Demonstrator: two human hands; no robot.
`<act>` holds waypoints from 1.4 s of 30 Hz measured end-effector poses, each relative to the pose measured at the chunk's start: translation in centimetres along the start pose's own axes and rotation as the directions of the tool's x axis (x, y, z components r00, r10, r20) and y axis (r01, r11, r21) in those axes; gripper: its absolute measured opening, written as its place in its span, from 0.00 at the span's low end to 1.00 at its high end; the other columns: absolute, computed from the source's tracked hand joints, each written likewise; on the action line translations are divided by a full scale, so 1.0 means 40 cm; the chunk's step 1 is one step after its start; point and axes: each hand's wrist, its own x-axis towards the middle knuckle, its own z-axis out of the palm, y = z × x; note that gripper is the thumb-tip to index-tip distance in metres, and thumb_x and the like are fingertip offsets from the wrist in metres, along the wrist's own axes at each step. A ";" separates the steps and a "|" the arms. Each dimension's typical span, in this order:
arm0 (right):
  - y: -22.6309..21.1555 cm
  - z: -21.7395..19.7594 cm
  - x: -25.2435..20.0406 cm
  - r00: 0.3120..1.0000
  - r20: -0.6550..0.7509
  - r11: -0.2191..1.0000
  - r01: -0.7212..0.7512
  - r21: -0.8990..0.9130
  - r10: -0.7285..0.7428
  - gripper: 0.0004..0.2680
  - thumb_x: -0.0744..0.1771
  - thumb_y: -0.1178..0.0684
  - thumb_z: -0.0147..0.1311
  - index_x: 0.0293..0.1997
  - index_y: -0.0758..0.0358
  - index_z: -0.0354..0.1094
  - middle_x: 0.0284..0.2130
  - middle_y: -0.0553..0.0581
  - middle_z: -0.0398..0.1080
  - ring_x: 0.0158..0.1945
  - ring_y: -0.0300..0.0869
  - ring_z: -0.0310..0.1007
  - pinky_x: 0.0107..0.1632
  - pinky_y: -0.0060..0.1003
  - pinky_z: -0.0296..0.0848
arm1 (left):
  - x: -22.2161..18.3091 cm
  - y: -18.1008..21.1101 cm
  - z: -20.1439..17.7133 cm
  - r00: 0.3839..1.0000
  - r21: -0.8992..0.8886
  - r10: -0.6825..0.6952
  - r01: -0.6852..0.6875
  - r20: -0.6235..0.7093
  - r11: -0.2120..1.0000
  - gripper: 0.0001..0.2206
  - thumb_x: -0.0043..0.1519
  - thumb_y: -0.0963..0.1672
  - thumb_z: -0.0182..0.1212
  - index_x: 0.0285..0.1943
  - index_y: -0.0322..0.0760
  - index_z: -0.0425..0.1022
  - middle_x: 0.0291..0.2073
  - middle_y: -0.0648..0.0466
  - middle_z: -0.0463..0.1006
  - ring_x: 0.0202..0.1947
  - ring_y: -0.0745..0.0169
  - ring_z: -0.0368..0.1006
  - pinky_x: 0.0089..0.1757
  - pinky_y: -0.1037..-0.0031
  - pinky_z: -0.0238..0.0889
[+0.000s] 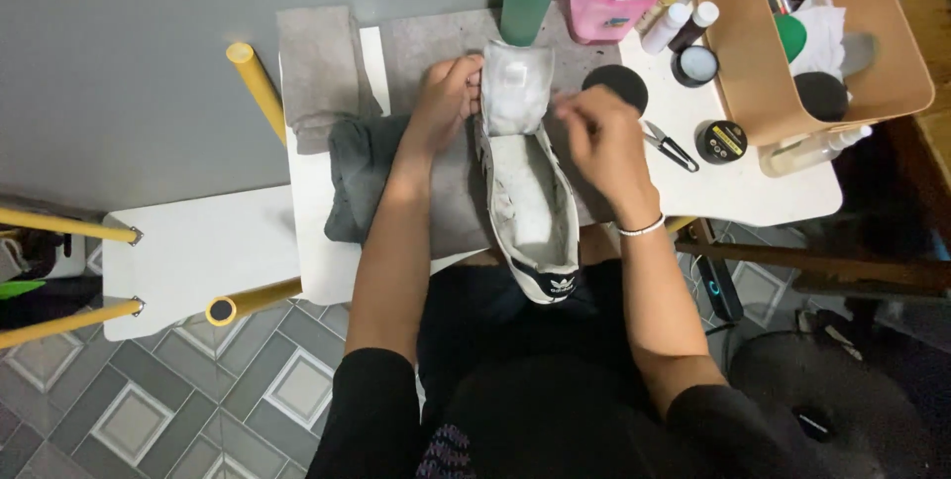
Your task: Applying a white substance to the inner tongue of a sneaker using a small brush and applicator on a workbench.
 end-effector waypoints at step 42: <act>0.444 -0.010 0.473 0.920 0.306 0.648 0.078 -0.757 0.246 0.05 0.63 0.58 0.52 0.32 0.62 0.75 0.24 0.67 0.73 0.28 0.64 0.74 0.25 0.51 0.69 | -0.055 0.088 0.056 0.999 -0.030 -0.002 0.003 0.040 1.000 0.13 0.64 0.46 0.53 0.25 0.48 0.61 0.20 0.64 0.64 0.21 0.72 0.62 0.26 0.77 0.55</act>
